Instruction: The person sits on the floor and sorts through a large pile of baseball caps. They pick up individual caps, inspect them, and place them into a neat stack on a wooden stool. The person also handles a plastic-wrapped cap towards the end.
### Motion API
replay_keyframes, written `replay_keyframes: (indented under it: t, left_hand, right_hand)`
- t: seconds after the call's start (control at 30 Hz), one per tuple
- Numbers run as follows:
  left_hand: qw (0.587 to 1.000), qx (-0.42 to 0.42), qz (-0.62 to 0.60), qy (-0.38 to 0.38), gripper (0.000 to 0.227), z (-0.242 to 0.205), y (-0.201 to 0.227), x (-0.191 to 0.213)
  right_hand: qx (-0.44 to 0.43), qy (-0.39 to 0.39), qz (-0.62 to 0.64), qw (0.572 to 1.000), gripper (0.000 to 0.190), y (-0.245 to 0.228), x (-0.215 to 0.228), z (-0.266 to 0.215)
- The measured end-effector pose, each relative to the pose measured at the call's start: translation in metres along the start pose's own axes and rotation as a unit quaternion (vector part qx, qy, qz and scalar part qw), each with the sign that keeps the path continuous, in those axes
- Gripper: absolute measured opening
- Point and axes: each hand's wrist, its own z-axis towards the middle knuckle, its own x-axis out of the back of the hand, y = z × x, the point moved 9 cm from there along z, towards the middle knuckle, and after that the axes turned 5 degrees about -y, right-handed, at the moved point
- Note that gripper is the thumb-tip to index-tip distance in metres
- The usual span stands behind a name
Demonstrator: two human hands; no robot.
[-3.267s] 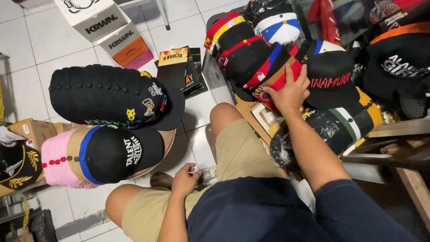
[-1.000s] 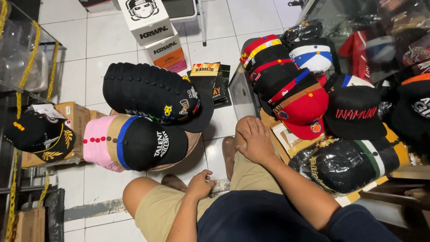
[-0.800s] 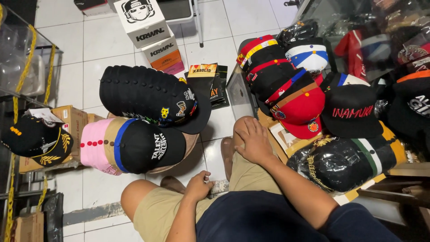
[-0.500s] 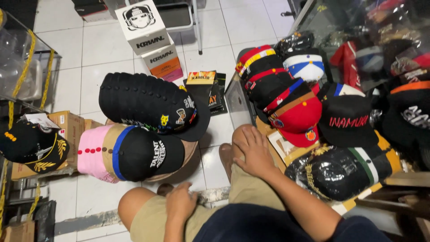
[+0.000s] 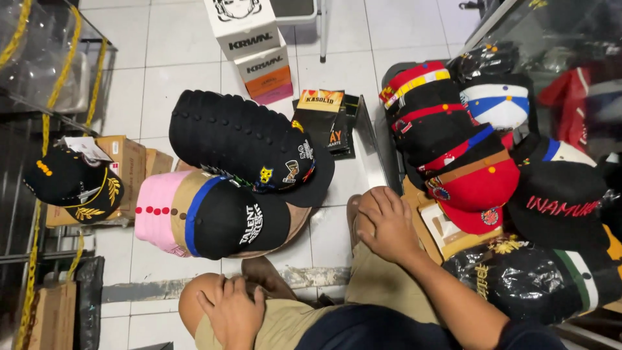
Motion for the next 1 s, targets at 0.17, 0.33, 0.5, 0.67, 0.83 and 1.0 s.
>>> replay_keyframes:
  t: [0.17, 0.33, 0.5, 0.67, 0.83, 1.0]
  left_hand:
    - [1.000, -0.012, 0.013, 0.018, 0.046, -0.008, 0.002, -0.010]
    - [0.998, -0.036, 0.014, 0.053, 0.047, -0.001, 0.004, -0.031]
    - [0.994, -0.021, -0.005, 0.108, 0.054, 0.017, 0.008, -0.013]
    - [0.999, -0.024, 0.014, 0.020, 0.048, 0.020, 0.009, -0.038]
    - [0.999, -0.006, 0.030, 0.036, 0.041, 0.013, 0.011, -0.014]
    - [0.998, -0.002, 0.046, 0.038, 0.052, 0.000, 0.002, -0.023]
  right_hand:
    - [-0.014, 0.055, 0.196, 0.979, 0.036, 0.027, 0.022, 0.008]
    - [-0.101, 0.096, 0.222, 0.965, 0.024, 0.102, 0.029, 0.051]
    - [-0.204, -0.099, 0.152, 0.962, 0.047, 0.177, -0.060, 0.120]
    - [-0.240, -0.214, 0.019, 0.947, 0.051, 0.198, -0.170, 0.144]
    - [-0.149, -0.116, -0.166, 0.968, 0.069, 0.174, -0.189, 0.152]
    - [-0.235, -0.139, -0.046, 0.961, 0.085, 0.165, -0.185, 0.142]
